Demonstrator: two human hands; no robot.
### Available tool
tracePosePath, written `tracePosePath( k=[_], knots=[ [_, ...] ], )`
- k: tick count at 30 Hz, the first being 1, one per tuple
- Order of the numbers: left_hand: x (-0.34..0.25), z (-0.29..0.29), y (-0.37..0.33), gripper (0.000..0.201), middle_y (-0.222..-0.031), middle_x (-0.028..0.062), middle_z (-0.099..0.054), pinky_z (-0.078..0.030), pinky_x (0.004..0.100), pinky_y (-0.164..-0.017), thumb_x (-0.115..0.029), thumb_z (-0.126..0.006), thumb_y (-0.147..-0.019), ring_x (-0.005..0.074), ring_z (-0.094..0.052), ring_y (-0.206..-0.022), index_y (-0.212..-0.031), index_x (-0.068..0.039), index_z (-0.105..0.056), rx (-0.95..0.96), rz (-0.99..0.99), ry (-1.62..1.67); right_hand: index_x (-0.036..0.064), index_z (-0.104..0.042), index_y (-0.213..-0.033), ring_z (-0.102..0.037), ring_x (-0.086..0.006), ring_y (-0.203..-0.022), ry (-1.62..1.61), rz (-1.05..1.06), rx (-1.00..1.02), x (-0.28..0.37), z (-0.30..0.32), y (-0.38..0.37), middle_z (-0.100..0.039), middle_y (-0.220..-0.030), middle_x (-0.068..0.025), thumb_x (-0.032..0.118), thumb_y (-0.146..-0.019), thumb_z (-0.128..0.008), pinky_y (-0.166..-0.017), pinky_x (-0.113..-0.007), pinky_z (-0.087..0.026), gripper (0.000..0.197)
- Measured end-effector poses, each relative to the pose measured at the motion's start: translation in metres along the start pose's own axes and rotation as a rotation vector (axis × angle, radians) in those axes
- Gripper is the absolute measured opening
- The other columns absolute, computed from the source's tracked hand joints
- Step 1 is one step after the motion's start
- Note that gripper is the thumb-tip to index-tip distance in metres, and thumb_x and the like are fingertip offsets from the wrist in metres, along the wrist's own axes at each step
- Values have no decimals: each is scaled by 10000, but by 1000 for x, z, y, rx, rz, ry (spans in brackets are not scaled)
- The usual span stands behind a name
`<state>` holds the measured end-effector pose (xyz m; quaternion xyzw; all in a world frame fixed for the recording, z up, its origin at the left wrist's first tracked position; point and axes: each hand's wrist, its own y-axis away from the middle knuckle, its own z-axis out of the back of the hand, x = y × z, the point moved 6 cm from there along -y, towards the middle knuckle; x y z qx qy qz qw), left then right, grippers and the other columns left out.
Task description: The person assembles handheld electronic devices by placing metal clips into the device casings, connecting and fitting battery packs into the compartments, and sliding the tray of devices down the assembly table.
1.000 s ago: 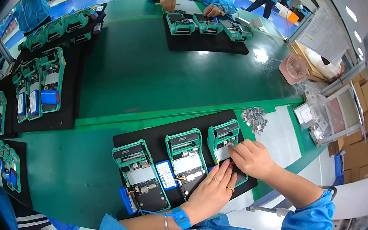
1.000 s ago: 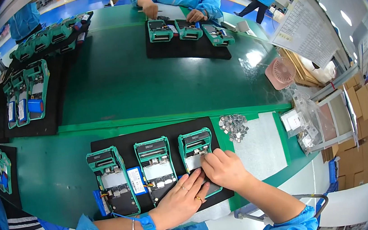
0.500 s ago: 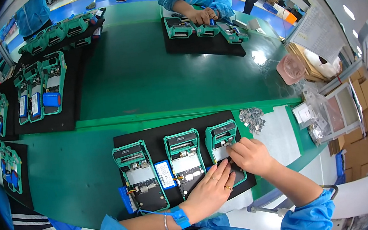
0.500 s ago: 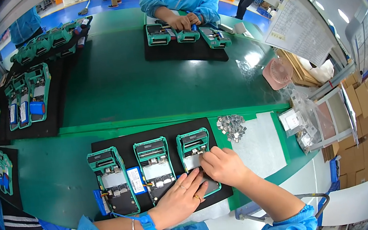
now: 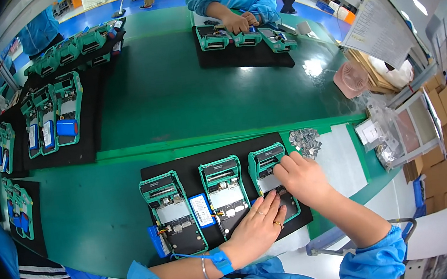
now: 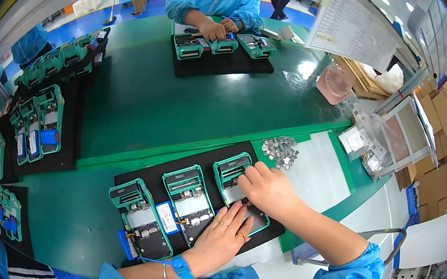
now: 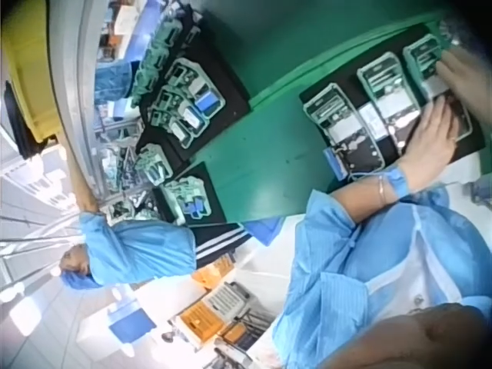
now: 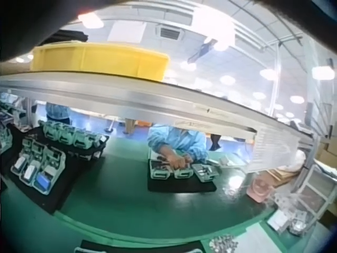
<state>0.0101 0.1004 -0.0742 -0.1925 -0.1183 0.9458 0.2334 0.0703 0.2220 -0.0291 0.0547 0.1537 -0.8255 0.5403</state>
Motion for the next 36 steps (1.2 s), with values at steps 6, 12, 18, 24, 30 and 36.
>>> tracePosePath(
  k=[6,12,18,24,30,36],
  knots=[
    [53,106,11,503,-1362,211,-540,-439,465,-1068,-209,-785,-815,391,-523,-1276,-1271,-57,-639,-181,108,346,69,-615,-897,-637,-307,-731,-416,-472,-145,-29,0,53,-621,-785,-101,105,-809,-760,-625,-398,-525,174],
    [216,122,47,302,-795,126,-666,-515,388,-754,-279,-621,-968,262,-641,-798,-981,11,-703,-118,785,410,6,-662,-1089,-655,-174,-782,-1040,-1041,-183,-14,-48,139,-689,-912,-103,37,-910,-673,-722,-311,-530,182],
    [239,88,28,402,-795,56,-653,-497,333,-714,-371,-614,-990,133,-568,-755,-961,16,-717,356,645,445,12,-673,-1042,-635,-216,-766,-766,-959,-427,4,-46,136,-663,-882,-109,20,-877,-679,-716,-332,-514,165],
    [229,76,33,302,-840,-43,-611,-449,253,-712,-287,-626,-1009,60,-504,-772,-1025,12,-659,404,639,770,28,-683,-1000,-635,-253,-779,-793,-982,-461,3,-48,142,-664,-871,-111,37,-861,-682,-739,-363,-501,139],
    [235,97,87,290,-898,18,-688,-497,272,-750,-236,-673,-969,86,-590,-827,-1042,44,-693,125,890,786,46,-686,-976,-621,-275,-771,-740,-938,-473,3,-47,141,-662,-839,-92,38,-836,-692,-749,-390,-477,141],
    [270,124,193,260,-923,66,-718,-521,291,-771,-199,-655,-978,116,-638,-844,-1025,53,-697,-462,1110,955,58,-684,-950,-618,-271,-761,-685,-877,-416,6,-38,132,-663,-830,-86,50,-824,-697,-743,-404,-457,127]
  ],
)
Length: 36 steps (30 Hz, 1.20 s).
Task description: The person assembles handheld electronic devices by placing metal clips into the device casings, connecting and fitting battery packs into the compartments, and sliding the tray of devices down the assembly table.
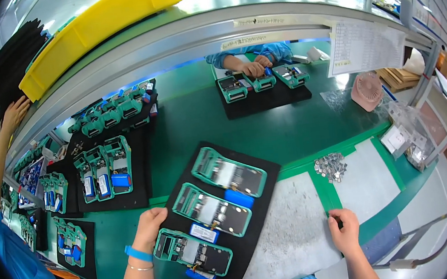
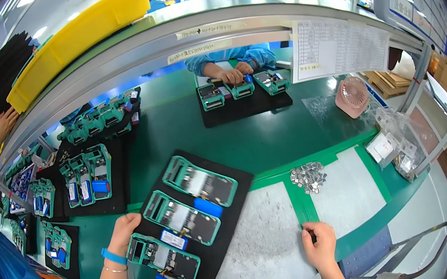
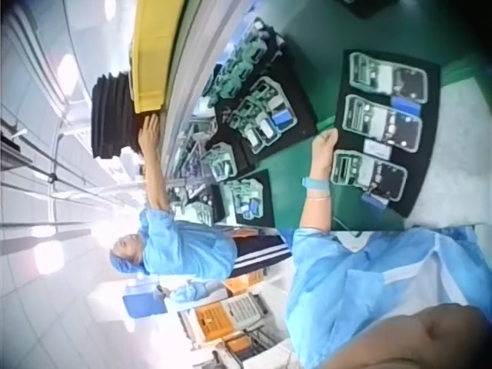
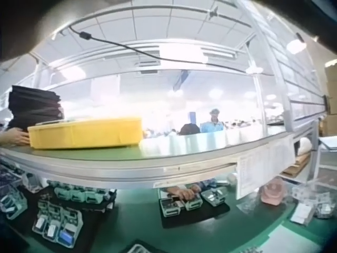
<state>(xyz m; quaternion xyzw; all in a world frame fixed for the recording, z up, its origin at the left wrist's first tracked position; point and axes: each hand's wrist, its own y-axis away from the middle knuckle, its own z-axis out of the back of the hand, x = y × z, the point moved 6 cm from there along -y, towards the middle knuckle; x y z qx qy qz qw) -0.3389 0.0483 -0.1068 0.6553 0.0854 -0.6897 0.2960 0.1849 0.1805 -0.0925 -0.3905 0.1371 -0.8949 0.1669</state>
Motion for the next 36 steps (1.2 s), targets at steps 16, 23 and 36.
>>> tracePosePath(
  k=[16,23,36],
  knots=[
    [-8,-231,26,62,-996,63,-576,-535,483,-963,-82,-529,-1004,207,-602,-918,-1055,-63,-498,124,226,850,26,-674,-930,-601,-245,-767,-30,-24,-16,-1,-2,2,-639,-823,-107,37,-868,-658,-727,-358,-472,66],
    [-40,-317,-30,360,-1320,158,-623,-535,409,-957,-249,-544,-1045,278,-642,-1189,-1329,-28,-543,799,407,666,11,-677,-945,-607,-192,-790,-107,-98,-8,-19,-9,8,-652,-833,-89,42,-901,-642,-727,-335,-480,64],
    [26,98,108,500,-1285,107,-558,-473,485,-996,-273,-655,-953,256,-534,-1256,-1369,-55,-482,-719,-94,643,-38,-688,-1105,-646,-354,-978,26,-113,144,-8,5,3,-693,-1074,-223,227,-1011,-592,-911,-411,-507,297]
  ],
)
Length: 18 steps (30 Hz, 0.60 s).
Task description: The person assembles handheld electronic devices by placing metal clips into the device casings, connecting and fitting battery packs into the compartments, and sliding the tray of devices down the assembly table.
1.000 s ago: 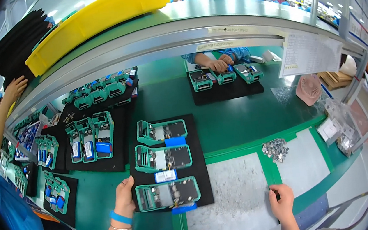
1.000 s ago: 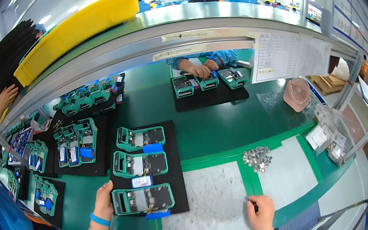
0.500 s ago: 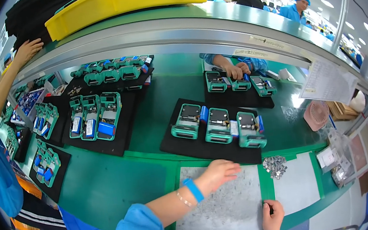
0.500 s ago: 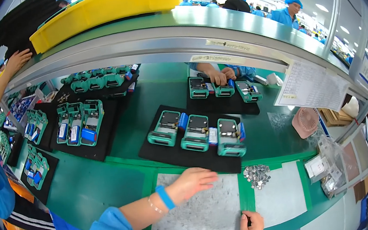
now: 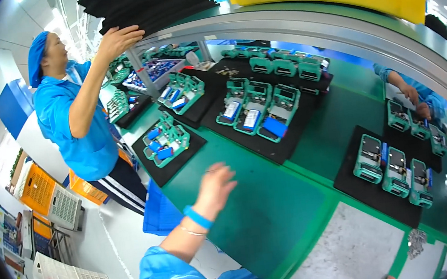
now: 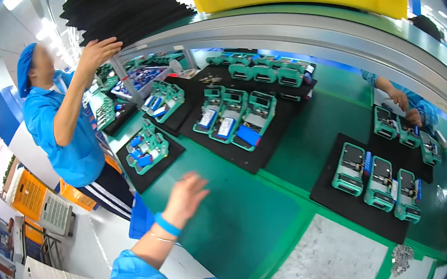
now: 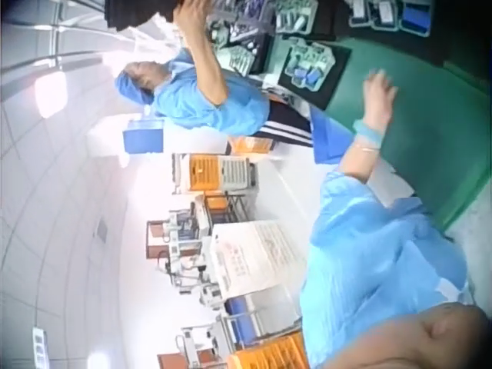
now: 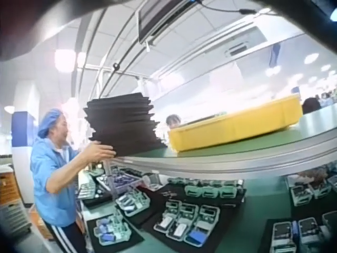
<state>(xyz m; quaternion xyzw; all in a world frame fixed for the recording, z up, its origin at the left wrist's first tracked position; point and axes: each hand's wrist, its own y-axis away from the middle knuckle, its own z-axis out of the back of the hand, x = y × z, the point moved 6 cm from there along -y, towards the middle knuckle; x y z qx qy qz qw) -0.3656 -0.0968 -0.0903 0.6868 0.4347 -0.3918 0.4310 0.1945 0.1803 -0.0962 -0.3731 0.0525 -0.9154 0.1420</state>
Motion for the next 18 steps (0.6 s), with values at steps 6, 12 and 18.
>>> tracePosePath(
  k=[6,12,18],
  knots=[
    [-55,211,-14,579,-1509,139,-395,-295,532,-1120,-292,-622,-947,321,-463,-1282,-1441,-67,-419,-534,-52,-14,-36,-690,-1088,-645,-342,-954,25,-8,-4,8,-3,-3,-692,-1059,-222,206,-1010,-599,-880,-415,-513,270],
    [-58,223,-36,507,-1224,144,-584,-529,456,-855,-355,-641,-960,269,-640,-987,-1300,-13,-485,-642,-20,100,-38,-686,-1075,-639,-365,-933,99,-9,-15,9,-3,-4,-688,-1036,-225,225,-1006,-601,-878,-428,-511,285],
    [-49,250,-87,443,-627,4,-542,-445,293,-441,-491,-646,-962,125,-462,-459,-858,-66,-579,-515,199,-253,-26,-688,-1051,-641,-348,-921,107,20,16,12,-5,-6,-689,-1012,-209,211,-996,-606,-870,-412,-515,257]
  ],
)
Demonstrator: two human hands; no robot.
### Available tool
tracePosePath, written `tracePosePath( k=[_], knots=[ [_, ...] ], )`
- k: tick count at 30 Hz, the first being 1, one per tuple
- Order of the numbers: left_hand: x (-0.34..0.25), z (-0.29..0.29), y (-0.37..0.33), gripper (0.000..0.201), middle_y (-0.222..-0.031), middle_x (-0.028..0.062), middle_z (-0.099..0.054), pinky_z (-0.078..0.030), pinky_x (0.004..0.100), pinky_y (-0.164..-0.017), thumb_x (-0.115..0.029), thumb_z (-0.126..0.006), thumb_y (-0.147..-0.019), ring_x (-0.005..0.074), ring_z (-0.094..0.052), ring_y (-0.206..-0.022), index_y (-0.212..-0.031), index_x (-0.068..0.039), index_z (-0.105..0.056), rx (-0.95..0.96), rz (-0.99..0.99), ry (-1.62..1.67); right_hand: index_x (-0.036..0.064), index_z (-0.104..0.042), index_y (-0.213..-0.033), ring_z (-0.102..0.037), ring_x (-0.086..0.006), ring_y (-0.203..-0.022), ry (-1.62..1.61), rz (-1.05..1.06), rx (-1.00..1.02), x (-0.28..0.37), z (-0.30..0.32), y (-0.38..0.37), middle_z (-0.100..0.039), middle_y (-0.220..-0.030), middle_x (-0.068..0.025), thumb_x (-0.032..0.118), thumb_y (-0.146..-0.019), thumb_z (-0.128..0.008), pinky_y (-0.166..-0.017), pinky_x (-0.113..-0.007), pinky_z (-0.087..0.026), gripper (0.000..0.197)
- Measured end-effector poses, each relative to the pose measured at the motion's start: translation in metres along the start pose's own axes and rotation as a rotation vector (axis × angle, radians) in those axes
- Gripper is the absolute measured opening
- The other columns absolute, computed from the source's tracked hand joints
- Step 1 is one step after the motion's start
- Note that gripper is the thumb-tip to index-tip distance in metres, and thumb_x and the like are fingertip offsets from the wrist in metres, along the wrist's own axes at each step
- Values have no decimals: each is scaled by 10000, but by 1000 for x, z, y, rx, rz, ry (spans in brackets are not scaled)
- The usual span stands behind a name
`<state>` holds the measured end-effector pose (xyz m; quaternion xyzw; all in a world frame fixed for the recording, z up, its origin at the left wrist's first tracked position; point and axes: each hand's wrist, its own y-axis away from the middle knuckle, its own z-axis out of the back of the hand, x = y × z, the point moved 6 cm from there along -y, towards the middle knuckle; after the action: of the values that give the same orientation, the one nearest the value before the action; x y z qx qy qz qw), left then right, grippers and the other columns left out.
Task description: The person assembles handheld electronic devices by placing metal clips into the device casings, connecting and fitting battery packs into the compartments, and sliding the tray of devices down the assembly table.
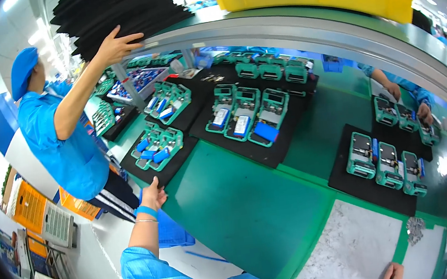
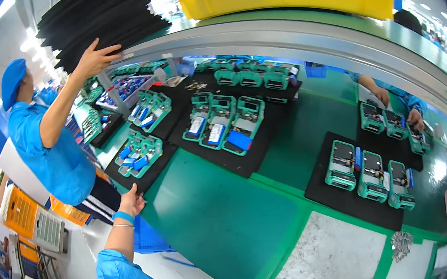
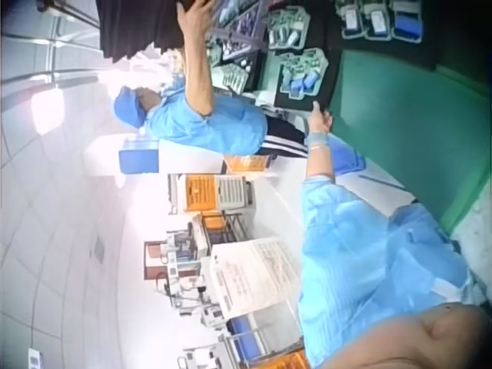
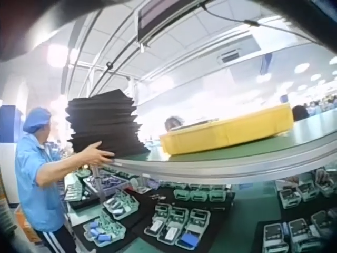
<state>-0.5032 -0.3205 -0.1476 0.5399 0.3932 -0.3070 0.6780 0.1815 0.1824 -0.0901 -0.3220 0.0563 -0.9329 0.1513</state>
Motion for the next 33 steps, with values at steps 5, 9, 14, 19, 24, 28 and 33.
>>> tracePosePath(
  k=[5,9,14,19,24,28,33],
  knots=[
    [24,-7,22,212,-703,79,-654,-379,266,-387,-264,-641,-999,100,-421,-409,-926,-74,-581,179,9,143,-31,-676,-1042,-637,-277,-903,-99,-31,-17,9,-3,1,-676,-984,-173,179,-1005,-595,-851,-378,-515,229],
    [61,-25,121,217,-922,182,-708,-372,171,-399,-244,-660,-989,49,-448,-445,-909,-76,-548,371,251,338,-10,-665,-1079,-650,-208,-904,-329,53,65,20,-32,3,-686,-1009,-124,207,-1011,-614,-786,-327,-530,233],
    [117,-56,274,349,-1116,155,-709,-431,261,-576,-410,-686,-958,82,-504,-609,-784,-107,-680,705,385,93,34,-633,-1186,-674,-177,-1027,-1006,-148,827,122,-117,26,-703,-1097,-104,177,-1024,-592,-827,-326,-573,220],
    [199,-93,395,379,-1000,71,-698,-507,250,-813,-398,-580,-1027,111,-615,-846,-1089,-29,-641,1278,939,119,16,-522,-1359,-611,-189,-1147,-1110,-568,1254,196,-171,83,-666,-1193,-140,296,-1042,-559,-923,-339,-514,424],
    [194,-138,450,437,-989,39,-697,-520,240,-828,-416,-589,-1016,108,-643,-909,-1178,-17,-660,1453,657,-361,-31,-566,-1275,-643,-139,-959,-1032,-508,1087,173,-149,47,-706,-1069,-88,224,-1030,-573,-832,-312,-536,353],
    [159,-168,474,392,-1051,2,-705,-490,212,-793,-380,-568,-1034,57,-608,-901,-1155,-26,-683,1709,597,-597,-8,-572,-1271,-653,-133,-946,-1098,-591,872,95,-113,32,-698,-1098,-86,232,-1032,-573,-822,-290,-541,339],
    [115,-207,473,343,-1110,114,-712,-510,250,-805,-282,-536,-1058,105,-621,-893,-1198,15,-640,1724,247,-491,16,-577,-1274,-685,-142,-835,-1040,-681,624,4,-44,2,-703,-1029,-82,222,-1014,-598,-735,-293,-576,333]
  ],
)
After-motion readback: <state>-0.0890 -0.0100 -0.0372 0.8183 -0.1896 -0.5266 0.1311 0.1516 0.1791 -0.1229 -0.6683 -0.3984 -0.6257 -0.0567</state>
